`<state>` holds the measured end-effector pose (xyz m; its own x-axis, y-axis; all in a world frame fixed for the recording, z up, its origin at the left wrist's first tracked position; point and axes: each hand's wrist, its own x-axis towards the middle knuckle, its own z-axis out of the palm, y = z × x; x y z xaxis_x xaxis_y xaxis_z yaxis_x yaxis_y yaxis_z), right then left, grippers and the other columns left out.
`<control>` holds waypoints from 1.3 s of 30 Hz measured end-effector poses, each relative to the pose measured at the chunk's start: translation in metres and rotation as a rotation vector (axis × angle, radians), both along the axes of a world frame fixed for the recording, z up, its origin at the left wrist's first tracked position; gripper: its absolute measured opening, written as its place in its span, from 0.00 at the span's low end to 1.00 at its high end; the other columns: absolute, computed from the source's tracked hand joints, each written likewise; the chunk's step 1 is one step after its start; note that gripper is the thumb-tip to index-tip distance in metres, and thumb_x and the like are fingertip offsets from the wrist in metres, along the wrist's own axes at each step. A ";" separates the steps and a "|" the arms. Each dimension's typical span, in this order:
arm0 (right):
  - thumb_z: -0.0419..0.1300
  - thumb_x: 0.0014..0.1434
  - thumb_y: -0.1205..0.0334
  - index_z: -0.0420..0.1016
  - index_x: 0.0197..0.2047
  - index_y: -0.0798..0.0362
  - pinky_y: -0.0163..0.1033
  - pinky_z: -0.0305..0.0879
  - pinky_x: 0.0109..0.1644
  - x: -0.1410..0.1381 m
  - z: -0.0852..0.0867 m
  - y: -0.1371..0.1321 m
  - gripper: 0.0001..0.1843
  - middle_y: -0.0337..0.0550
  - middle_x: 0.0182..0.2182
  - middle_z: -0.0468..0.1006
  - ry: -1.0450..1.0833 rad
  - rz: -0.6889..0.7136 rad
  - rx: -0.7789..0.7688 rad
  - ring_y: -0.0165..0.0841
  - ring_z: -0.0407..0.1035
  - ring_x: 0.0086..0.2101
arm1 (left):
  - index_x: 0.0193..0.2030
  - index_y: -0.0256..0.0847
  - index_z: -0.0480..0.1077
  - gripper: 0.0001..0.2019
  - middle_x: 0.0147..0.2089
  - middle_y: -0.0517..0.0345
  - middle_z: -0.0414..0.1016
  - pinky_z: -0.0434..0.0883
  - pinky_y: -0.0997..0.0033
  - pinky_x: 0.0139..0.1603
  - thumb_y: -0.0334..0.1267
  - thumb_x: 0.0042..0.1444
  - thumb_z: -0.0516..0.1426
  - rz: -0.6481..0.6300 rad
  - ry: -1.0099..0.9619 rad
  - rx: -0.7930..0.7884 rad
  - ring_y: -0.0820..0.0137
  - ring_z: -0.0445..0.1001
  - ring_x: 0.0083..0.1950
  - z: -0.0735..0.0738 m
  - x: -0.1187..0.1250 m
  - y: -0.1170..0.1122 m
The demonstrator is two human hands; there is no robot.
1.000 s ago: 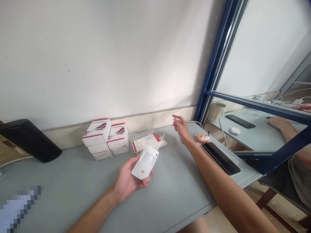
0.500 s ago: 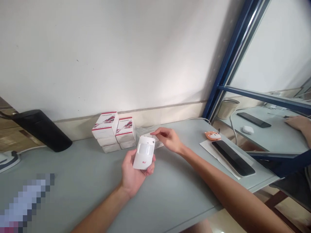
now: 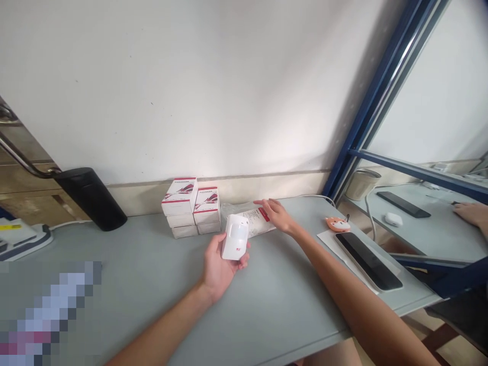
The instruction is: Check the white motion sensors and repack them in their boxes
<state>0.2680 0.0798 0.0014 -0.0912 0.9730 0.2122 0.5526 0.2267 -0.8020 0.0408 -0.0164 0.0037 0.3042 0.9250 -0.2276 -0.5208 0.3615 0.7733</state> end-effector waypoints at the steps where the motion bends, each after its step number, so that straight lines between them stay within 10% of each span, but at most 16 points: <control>1: 0.47 0.72 0.32 0.86 0.54 0.42 0.61 0.45 0.78 0.000 0.000 0.001 0.33 0.43 0.61 0.80 0.055 -0.007 -0.005 0.51 0.54 0.73 | 0.47 0.35 0.73 0.19 0.37 0.47 0.78 0.64 0.67 0.31 0.50 0.63 0.54 -0.005 -0.001 0.003 0.68 0.68 0.27 0.001 0.000 0.000; 17: 0.67 0.54 0.59 0.78 0.60 0.48 0.48 0.78 0.56 0.034 0.010 0.005 0.29 0.43 0.43 0.80 0.852 -0.258 0.055 0.38 0.80 0.45 | 0.47 0.36 0.73 0.19 0.39 0.46 0.79 0.63 0.65 0.33 0.51 0.65 0.53 -0.065 0.090 0.041 0.68 0.68 0.28 0.004 -0.001 -0.004; 24: 0.68 0.53 0.57 0.85 0.48 0.49 0.59 0.75 0.59 0.018 -0.002 0.000 0.18 0.51 0.43 0.80 0.516 -0.156 -0.169 0.50 0.76 0.50 | 0.47 0.36 0.73 0.19 0.39 0.46 0.79 0.62 0.65 0.34 0.51 0.65 0.53 -0.082 0.076 0.039 0.68 0.68 0.28 0.001 -0.003 -0.003; 29: 0.67 0.56 0.58 0.77 0.62 0.42 0.61 0.59 0.72 0.009 -0.001 -0.010 0.29 0.51 0.65 0.67 0.110 -0.130 0.202 0.52 0.56 0.69 | 0.48 0.36 0.72 0.19 0.38 0.46 0.79 0.61 0.65 0.33 0.51 0.65 0.53 -0.089 0.079 0.041 0.67 0.68 0.28 0.003 -0.001 -0.005; 34: 0.57 0.68 0.51 0.56 0.76 0.39 0.61 0.66 0.64 0.003 0.000 -0.016 0.36 0.50 0.63 0.75 0.017 -0.062 0.153 0.50 0.69 0.61 | 0.47 0.36 0.72 0.19 0.37 0.47 0.79 0.61 0.65 0.33 0.50 0.64 0.53 -0.090 0.092 0.062 0.68 0.68 0.28 0.004 0.000 -0.007; 39: 0.66 0.60 0.47 0.62 0.72 0.42 0.54 0.73 0.53 0.003 -0.002 -0.011 0.40 0.50 0.54 0.80 0.062 -0.228 0.101 0.49 0.74 0.52 | 0.49 0.37 0.72 0.19 0.37 0.47 0.79 0.61 0.65 0.34 0.51 0.64 0.53 -0.104 0.101 0.076 0.68 0.67 0.27 0.002 0.001 -0.006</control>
